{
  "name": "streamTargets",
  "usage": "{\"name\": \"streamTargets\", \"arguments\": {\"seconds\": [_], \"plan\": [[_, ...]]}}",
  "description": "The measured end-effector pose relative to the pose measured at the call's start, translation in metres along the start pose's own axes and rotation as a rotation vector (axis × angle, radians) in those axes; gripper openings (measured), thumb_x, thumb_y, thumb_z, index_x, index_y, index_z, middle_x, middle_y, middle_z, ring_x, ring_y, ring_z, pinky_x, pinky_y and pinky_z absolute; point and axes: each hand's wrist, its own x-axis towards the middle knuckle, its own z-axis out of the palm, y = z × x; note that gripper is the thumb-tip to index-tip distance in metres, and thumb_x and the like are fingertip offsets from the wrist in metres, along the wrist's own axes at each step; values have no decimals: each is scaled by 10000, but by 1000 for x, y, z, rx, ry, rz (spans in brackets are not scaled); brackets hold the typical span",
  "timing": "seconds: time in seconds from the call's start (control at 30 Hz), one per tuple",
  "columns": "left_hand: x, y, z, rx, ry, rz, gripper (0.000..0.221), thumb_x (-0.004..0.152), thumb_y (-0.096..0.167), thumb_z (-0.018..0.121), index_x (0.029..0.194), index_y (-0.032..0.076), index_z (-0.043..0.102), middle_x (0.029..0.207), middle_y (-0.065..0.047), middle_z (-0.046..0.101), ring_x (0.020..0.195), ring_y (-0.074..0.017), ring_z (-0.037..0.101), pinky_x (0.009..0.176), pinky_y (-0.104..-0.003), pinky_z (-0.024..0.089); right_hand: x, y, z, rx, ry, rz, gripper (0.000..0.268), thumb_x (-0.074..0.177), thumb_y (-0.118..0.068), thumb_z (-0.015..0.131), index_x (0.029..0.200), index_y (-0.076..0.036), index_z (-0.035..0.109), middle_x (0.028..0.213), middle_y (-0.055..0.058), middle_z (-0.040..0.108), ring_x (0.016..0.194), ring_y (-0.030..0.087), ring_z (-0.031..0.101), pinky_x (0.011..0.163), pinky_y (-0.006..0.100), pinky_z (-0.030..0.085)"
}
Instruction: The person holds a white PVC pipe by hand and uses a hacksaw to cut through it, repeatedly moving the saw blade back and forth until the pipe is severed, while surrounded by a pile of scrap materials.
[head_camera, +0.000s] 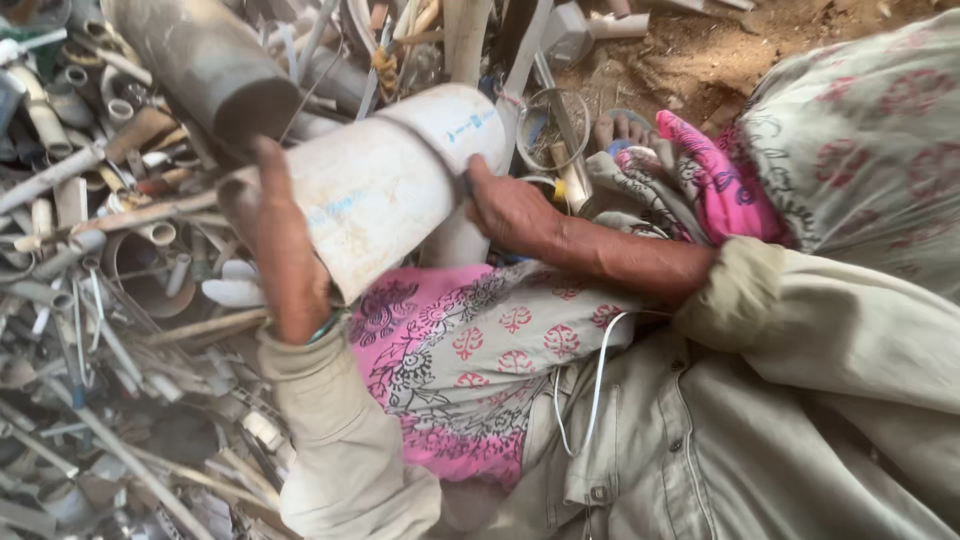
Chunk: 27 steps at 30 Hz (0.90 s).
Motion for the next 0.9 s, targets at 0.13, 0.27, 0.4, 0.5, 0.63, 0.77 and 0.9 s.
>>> {"name": "streamTargets", "arguments": {"seconds": [0.13, 0.27, 0.4, 0.5, 0.63, 0.77, 0.9], "plan": [[2, -2, 4, -48, 175, -123, 892, 954, 587, 617, 1445, -94, 315, 1395, -271, 521, 1248, -305, 656, 1027, -407, 566, 21, 10, -5, -86, 34, 235, 201, 1054, -155, 495, 1115, -6, 375, 818, 263, 690, 717, 463, 696, 628, 557, 557], [2, -12, -3, -113, 137, -70, 1002, 966, 706, 471, 1514, -116, 303, 1471, -280, 471, 1332, -315, 609, 1099, -388, 521, -7, -32, 28, -57, -216, 15, 240, 1053, -178, 467, 1169, 15, 384, 839, 263, 701, 757, 467, 702, 647, 569, 552], [-3, -15, -18, -168, 68, -55, 1054, 963, 762, 470, 1533, -105, 284, 1508, -272, 455, 1358, -321, 558, 1111, -402, 479, 25, 27, 13, 34, -41, 451, 323, 1052, -291, 467, 1117, 24, 498, 830, 223, 680, 750, 408, 696, 657, 491, 575], [4, -14, -8, 111, 238, -221, 1027, 964, 737, 436, 1532, -98, 246, 1537, -285, 386, 1397, -319, 492, 1143, -410, 403, 21, 25, 9, -500, -130, 132, 341, 1008, -163, 481, 1200, 111, 413, 745, 196, 649, 638, 367, 674, 570, 467, 560], [6, -29, -18, 79, 178, -132, 976, 984, 721, 385, 1511, -101, 389, 1540, -275, 426, 1413, -352, 501, 1185, -420, 372, -9, -50, 26, -161, -212, 58, 282, 1053, -226, 424, 1153, 37, 421, 675, 157, 632, 569, 367, 646, 496, 517, 533], [10, -57, -35, -85, 174, -104, 1011, 961, 715, 426, 1560, -87, 282, 1586, -271, 326, 1445, -335, 415, 1176, -419, 337, 2, -56, 16, 65, -259, 279, 340, 1122, -288, 328, 1062, -3, 502, 683, 152, 645, 605, 411, 641, 502, 544, 532], [16, -52, -34, -112, 209, -201, 999, 957, 700, 473, 1504, -121, 317, 1529, -290, 422, 1391, -338, 523, 1159, -420, 413, 0, -32, 8, -206, -30, 190, 305, 952, -167, 445, 1146, 55, 365, 675, 244, 654, 635, 464, 677, 560, 572, 530]]}}
